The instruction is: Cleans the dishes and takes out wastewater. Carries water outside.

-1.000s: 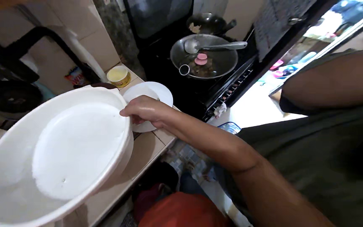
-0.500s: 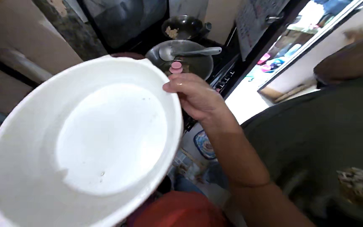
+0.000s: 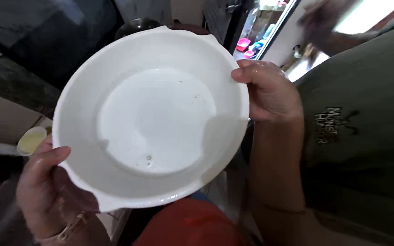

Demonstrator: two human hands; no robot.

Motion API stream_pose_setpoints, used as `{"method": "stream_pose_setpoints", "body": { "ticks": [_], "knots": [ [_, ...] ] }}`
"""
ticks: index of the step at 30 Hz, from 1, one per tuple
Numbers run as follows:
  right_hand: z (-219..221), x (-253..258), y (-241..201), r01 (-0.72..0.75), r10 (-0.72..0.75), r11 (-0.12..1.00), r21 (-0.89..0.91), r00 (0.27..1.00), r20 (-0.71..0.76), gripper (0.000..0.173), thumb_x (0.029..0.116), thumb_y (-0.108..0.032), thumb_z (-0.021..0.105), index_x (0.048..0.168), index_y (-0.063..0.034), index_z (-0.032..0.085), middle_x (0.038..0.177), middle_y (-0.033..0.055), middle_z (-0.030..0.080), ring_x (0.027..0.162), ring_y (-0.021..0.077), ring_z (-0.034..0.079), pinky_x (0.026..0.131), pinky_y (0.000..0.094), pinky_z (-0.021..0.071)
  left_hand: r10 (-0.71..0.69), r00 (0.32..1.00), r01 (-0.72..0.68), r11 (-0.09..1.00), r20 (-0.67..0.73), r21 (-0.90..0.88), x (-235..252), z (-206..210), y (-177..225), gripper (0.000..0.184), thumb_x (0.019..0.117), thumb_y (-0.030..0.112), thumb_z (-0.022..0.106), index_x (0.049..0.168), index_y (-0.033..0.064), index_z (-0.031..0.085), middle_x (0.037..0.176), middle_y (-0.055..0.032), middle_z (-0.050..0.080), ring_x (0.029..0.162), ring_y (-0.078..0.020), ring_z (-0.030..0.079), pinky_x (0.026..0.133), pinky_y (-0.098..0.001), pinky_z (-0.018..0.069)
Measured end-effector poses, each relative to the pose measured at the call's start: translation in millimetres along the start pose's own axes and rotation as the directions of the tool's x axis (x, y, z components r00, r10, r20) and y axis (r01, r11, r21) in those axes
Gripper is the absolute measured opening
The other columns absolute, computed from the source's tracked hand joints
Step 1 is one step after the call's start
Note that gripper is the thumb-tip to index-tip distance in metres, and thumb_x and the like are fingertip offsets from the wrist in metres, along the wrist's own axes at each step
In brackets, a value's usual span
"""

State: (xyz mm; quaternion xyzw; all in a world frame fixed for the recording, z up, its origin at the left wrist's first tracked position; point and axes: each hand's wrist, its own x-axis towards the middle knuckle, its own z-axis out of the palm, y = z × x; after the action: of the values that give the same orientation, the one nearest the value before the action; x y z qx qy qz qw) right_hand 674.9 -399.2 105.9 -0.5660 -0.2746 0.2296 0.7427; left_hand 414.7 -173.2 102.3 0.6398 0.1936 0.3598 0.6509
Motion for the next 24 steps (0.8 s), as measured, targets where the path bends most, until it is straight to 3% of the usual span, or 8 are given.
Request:
{"method": "stream_pose_setpoints", "body": {
  "ticks": [6,9,11,14,19,24],
  "knots": [
    [-55,-11,7,-0.059,0.045,0.998,-0.034,0.941,-0.337,0.019,0.0928,-0.007,0.045,0.085,-0.0154,0.060,0.074,-0.0062,0.068,0.068,0.0033,0.067,0.064,0.0232,0.0587,-0.074,0.992,0.080,0.995,0.101,-0.055,43,69,-31,0.032,0.0880,0.001,0.041,0.099,0.0191,0.065,0.087,0.0101,0.074,0.080,0.0018,0.070,0.071,-0.0191,0.0605],
    [-78,-12,9,-0.067,0.041,0.997,-0.037,0.873,-0.485,0.016,0.0949,-0.007,0.046,0.088,-0.0129,0.060,0.076,-0.0034,0.068,0.070,0.0064,0.068,0.065,0.0264,0.0600,-0.147,0.978,0.163,0.981,0.150,-0.102,63,107,-43,0.030,0.0886,0.001,0.040,0.102,0.0155,0.062,0.087,0.0069,0.073,0.079,-0.0015,0.071,0.070,-0.0226,0.0616],
    [-92,-14,8,-0.126,0.074,0.991,-0.053,0.822,-0.565,0.012,0.0955,-0.007,0.048,0.093,-0.0105,0.059,0.079,-0.0020,0.067,0.071,0.0075,0.068,0.066,0.0273,0.0600,-0.191,0.960,0.212,0.974,0.203,-0.085,79,126,-55,0.030,0.0895,0.002,0.042,0.112,0.0131,0.059,0.093,0.0046,0.072,0.083,-0.0044,0.071,0.073,-0.0259,0.0621],
    [-108,-17,6,-0.235,0.116,0.968,-0.084,0.721,-0.683,0.010,0.0968,-0.008,0.051,0.093,-0.0095,0.060,0.076,-0.0027,0.065,0.066,0.0058,0.066,0.061,0.0245,0.0581,-0.222,0.958,0.236,0.970,0.179,-0.057,99,160,-71,0.022,0.0881,0.002,0.049,0.104,0.0111,0.061,0.089,0.0018,0.071,0.079,-0.0072,0.071,0.070,-0.0290,0.0622],
    [-142,-12,11,-0.385,0.176,0.916,-0.114,0.641,-0.747,0.019,0.1003,-0.013,0.055,0.114,-0.0013,0.061,0.090,0.0053,0.064,0.073,0.0096,0.065,0.067,0.0273,0.0574,-0.300,0.932,0.315,0.948,0.205,-0.048,128,219,-85,0.016,0.0907,0.001,0.048,0.098,0.0105,0.058,0.080,0.0020,0.068,0.071,-0.0057,0.068,0.065,-0.0254,0.0597],
    [-183,18,18,-0.490,0.196,0.853,-0.182,0.622,-0.758,0.024,0.1015,-0.014,0.056,0.119,0.0026,0.059,0.096,0.0104,0.064,0.074,0.0126,0.064,0.069,0.0299,0.0564,-0.305,0.912,0.341,0.935,0.274,-0.094,151,260,-109,0.017,0.0901,-0.003,0.046,0.096,0.0098,0.056,0.077,0.0019,0.067,0.069,-0.0042,0.068,0.064,-0.0232,0.0595]
  ]
}}
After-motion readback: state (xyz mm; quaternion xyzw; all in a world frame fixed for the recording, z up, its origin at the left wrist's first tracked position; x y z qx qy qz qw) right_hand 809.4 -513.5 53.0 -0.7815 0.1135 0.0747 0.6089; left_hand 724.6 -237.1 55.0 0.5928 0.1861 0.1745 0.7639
